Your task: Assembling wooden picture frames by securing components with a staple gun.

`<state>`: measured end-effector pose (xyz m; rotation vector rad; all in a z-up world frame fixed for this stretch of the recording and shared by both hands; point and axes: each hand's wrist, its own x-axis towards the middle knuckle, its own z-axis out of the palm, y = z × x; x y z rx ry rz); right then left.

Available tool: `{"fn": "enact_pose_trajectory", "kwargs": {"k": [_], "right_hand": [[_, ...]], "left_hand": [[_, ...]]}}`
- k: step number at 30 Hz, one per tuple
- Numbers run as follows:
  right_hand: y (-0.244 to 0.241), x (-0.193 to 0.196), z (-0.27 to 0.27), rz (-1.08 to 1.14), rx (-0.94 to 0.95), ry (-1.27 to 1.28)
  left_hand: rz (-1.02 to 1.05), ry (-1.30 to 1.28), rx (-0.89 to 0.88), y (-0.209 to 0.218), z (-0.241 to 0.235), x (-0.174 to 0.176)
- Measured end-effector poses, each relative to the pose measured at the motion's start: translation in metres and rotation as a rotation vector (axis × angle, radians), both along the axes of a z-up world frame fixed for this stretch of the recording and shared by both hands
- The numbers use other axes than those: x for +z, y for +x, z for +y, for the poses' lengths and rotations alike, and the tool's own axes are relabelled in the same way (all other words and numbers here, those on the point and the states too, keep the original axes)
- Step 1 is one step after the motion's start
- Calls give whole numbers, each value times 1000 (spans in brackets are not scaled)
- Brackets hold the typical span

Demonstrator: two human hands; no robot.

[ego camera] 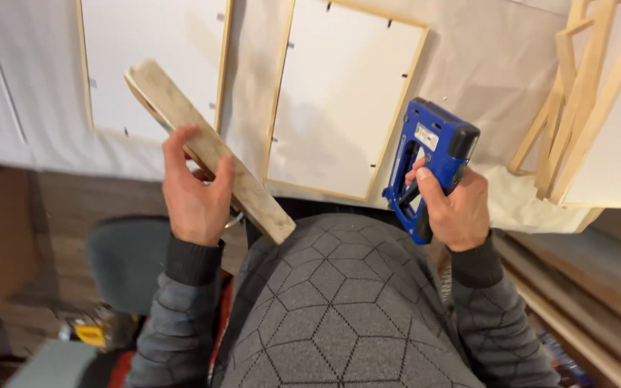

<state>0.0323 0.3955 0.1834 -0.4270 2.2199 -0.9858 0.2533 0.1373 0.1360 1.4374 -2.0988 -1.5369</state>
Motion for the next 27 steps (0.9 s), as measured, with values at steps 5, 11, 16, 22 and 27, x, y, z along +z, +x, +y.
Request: {"fn": "enact_pose_trajectory", "kwargs": {"k": [5, 11, 16, 22, 27], "right_hand": [[-22, -8, 18, 49, 193, 26], [-35, -9, 22, 31, 345, 31], [-35, -4, 11, 14, 443, 56], [-36, -3, -9, 0, 584, 87], [-43, 3, -43, 102, 948, 165]], "left_hand": [[-95, -100, 158, 38, 99, -46], [-201, -28, 328, 14, 156, -52], [-198, 44, 419, 4, 182, -55], [-6, 58, 409, -1, 191, -66], [113, 44, 278, 12, 190, -82]]}}
